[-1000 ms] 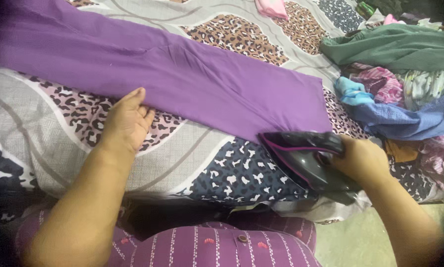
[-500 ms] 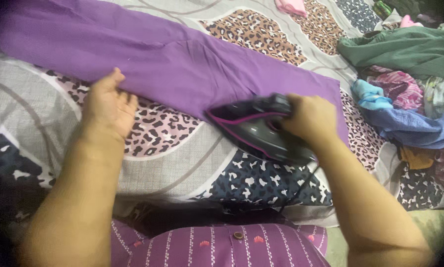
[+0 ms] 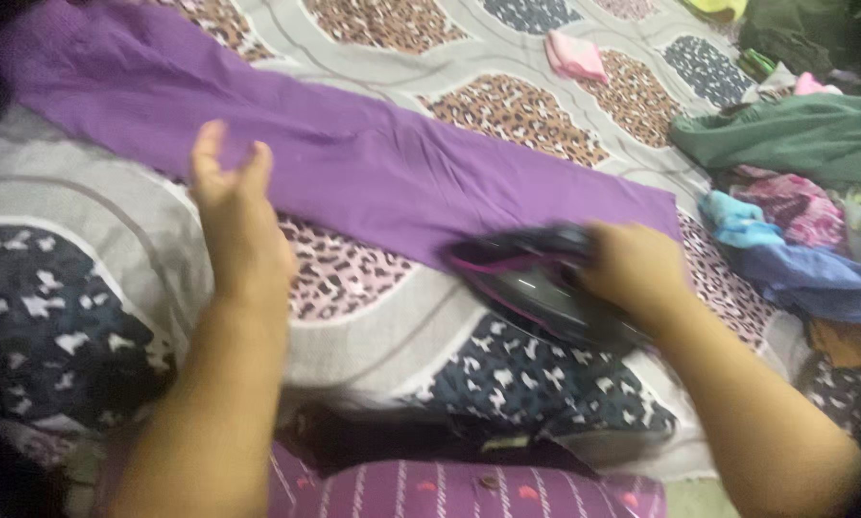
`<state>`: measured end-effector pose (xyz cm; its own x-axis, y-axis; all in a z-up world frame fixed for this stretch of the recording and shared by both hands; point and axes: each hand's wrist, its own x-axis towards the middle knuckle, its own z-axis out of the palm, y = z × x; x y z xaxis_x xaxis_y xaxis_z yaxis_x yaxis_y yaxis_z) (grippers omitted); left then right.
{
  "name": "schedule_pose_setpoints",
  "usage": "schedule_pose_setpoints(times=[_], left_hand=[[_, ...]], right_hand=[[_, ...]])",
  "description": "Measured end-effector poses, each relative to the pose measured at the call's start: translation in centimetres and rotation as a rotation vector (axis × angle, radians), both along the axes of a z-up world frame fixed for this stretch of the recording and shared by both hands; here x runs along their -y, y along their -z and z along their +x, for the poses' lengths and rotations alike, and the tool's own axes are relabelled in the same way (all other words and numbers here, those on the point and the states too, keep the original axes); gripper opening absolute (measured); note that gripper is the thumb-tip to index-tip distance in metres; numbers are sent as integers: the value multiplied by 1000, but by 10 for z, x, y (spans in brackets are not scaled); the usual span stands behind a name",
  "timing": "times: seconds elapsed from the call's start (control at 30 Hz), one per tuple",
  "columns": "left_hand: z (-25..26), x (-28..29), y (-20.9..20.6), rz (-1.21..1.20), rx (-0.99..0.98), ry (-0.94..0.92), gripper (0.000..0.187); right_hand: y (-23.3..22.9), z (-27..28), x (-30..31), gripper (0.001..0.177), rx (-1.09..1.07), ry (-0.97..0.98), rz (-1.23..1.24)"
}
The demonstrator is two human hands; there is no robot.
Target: The person irons a purple garment on a patterned bedsheet, smoothing the fabric with one hand while moving the iron with the other. The garment is repositioned and folded during the process, and the iron is set aside at the end.
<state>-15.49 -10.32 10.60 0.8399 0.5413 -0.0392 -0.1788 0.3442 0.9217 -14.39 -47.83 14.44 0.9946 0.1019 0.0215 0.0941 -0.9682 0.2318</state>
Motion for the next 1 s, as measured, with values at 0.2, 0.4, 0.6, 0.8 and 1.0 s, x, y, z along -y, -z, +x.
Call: schedule_pose_setpoints(times=[0.2,0.4,0.6,0.8,1.0], left_hand=[[-117,27,-58,-187,647,1171,20],[-116,-4,-26,-77,515,1306,23],[-135,9,-15,-1,521,1250,26],[-118,36,-13,48,545,1231,29],[-106,51,-20,72,554,1269,32]], right_hand=[[35,-20,144,43,-30,402,-113],[65,53,135,52,-108,-21,355],[39,107,-62,45,146,27,-110],[23,130,-186,27,285,-200,4],[15,110,-121,31,92,-54,-71]])
